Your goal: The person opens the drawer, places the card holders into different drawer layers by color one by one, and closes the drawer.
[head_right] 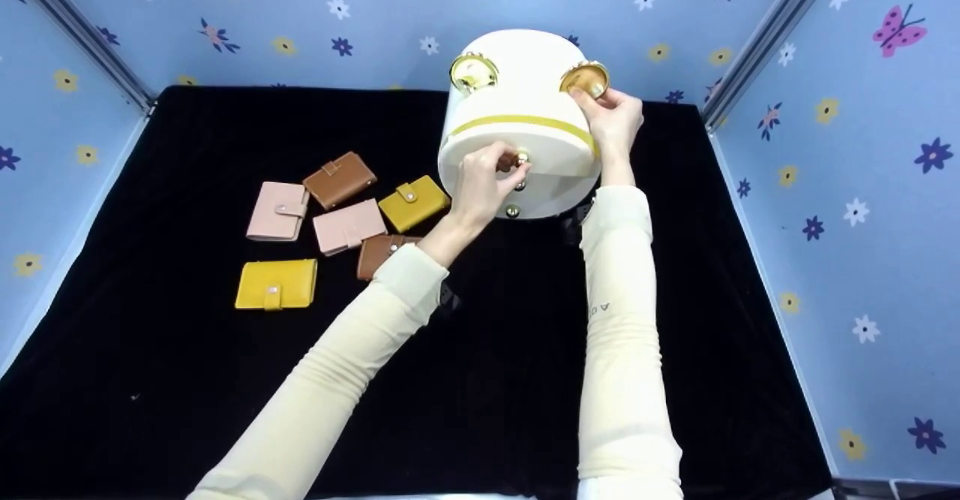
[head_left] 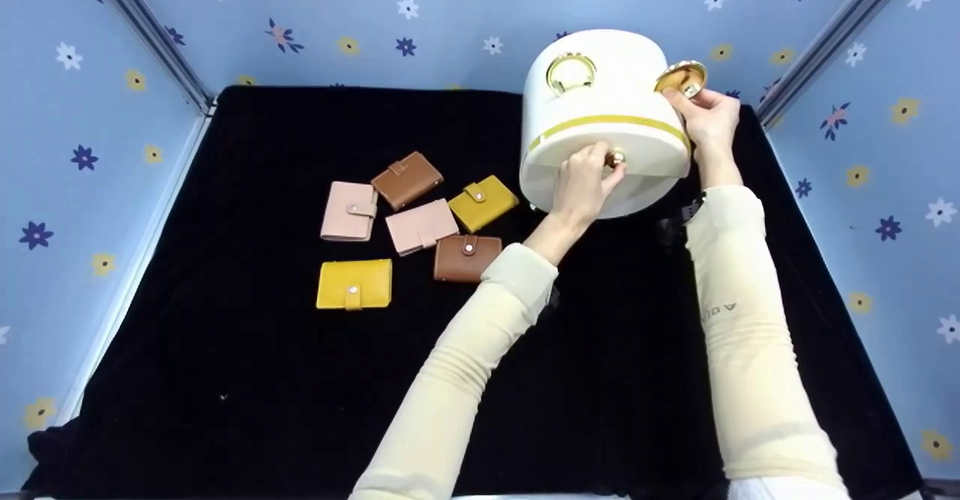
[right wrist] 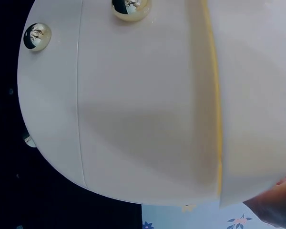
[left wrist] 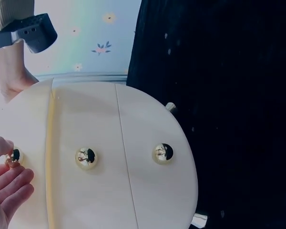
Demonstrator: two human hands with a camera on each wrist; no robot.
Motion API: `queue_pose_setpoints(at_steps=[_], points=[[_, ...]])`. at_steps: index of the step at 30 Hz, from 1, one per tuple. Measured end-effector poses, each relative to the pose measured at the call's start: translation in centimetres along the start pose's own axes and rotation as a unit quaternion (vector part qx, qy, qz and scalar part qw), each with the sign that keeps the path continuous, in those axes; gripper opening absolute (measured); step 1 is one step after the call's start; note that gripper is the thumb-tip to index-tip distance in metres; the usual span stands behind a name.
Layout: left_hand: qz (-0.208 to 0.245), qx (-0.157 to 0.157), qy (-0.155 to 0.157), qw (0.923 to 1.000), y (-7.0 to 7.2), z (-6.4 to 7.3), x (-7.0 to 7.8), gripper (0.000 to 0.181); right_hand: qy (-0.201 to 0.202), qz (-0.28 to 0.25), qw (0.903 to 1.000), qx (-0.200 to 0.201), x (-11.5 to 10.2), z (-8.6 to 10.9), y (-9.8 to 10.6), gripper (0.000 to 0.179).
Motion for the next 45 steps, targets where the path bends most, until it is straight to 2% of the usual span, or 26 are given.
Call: queue_pose_setpoints(at_steps=[10,20,31,38,45], points=[[0.025,0.028,-0.019,0.9991,0.4,1.7,0.8,0.015,0.010,-0.007,0.9999,-0.003,0.0,0.1,-0.1,0.018],[0.045,0.041,-0.032,0.9976,1.1,3.4,1.5,0.013,0.027,0.001,0.9996,0.001,0.2,0.0,-0.1,0.019],[0.057,0.038,-0.037,0.9970,1.5,4.7,2.1,0.014,0.039,0.013,0.9991,0.013,0.1,0.0,-0.1,0.018],[0.043,0.043,-0.045,0.9971,1.6,5.3,2.2,0.015,0.057,0.037,0.9975,0.021,0.1,0.4,-0.3,0.021],[0.033,0.037,-0.045,0.9978,1.3,5.6,2.2,0.015,0.069,0.030,0.9970,0.019,0.2,0.4,-0.3,0.023]])
Point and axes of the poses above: each hand's wrist, its own z-axis away from the middle knuckle, its own y-axis out of the back of the hand, x = y × z, the point moved 5 cm from there along -z, towards the middle knuckle, and after that the axes turned 4 degrees about -y, right-handed, at the moved point
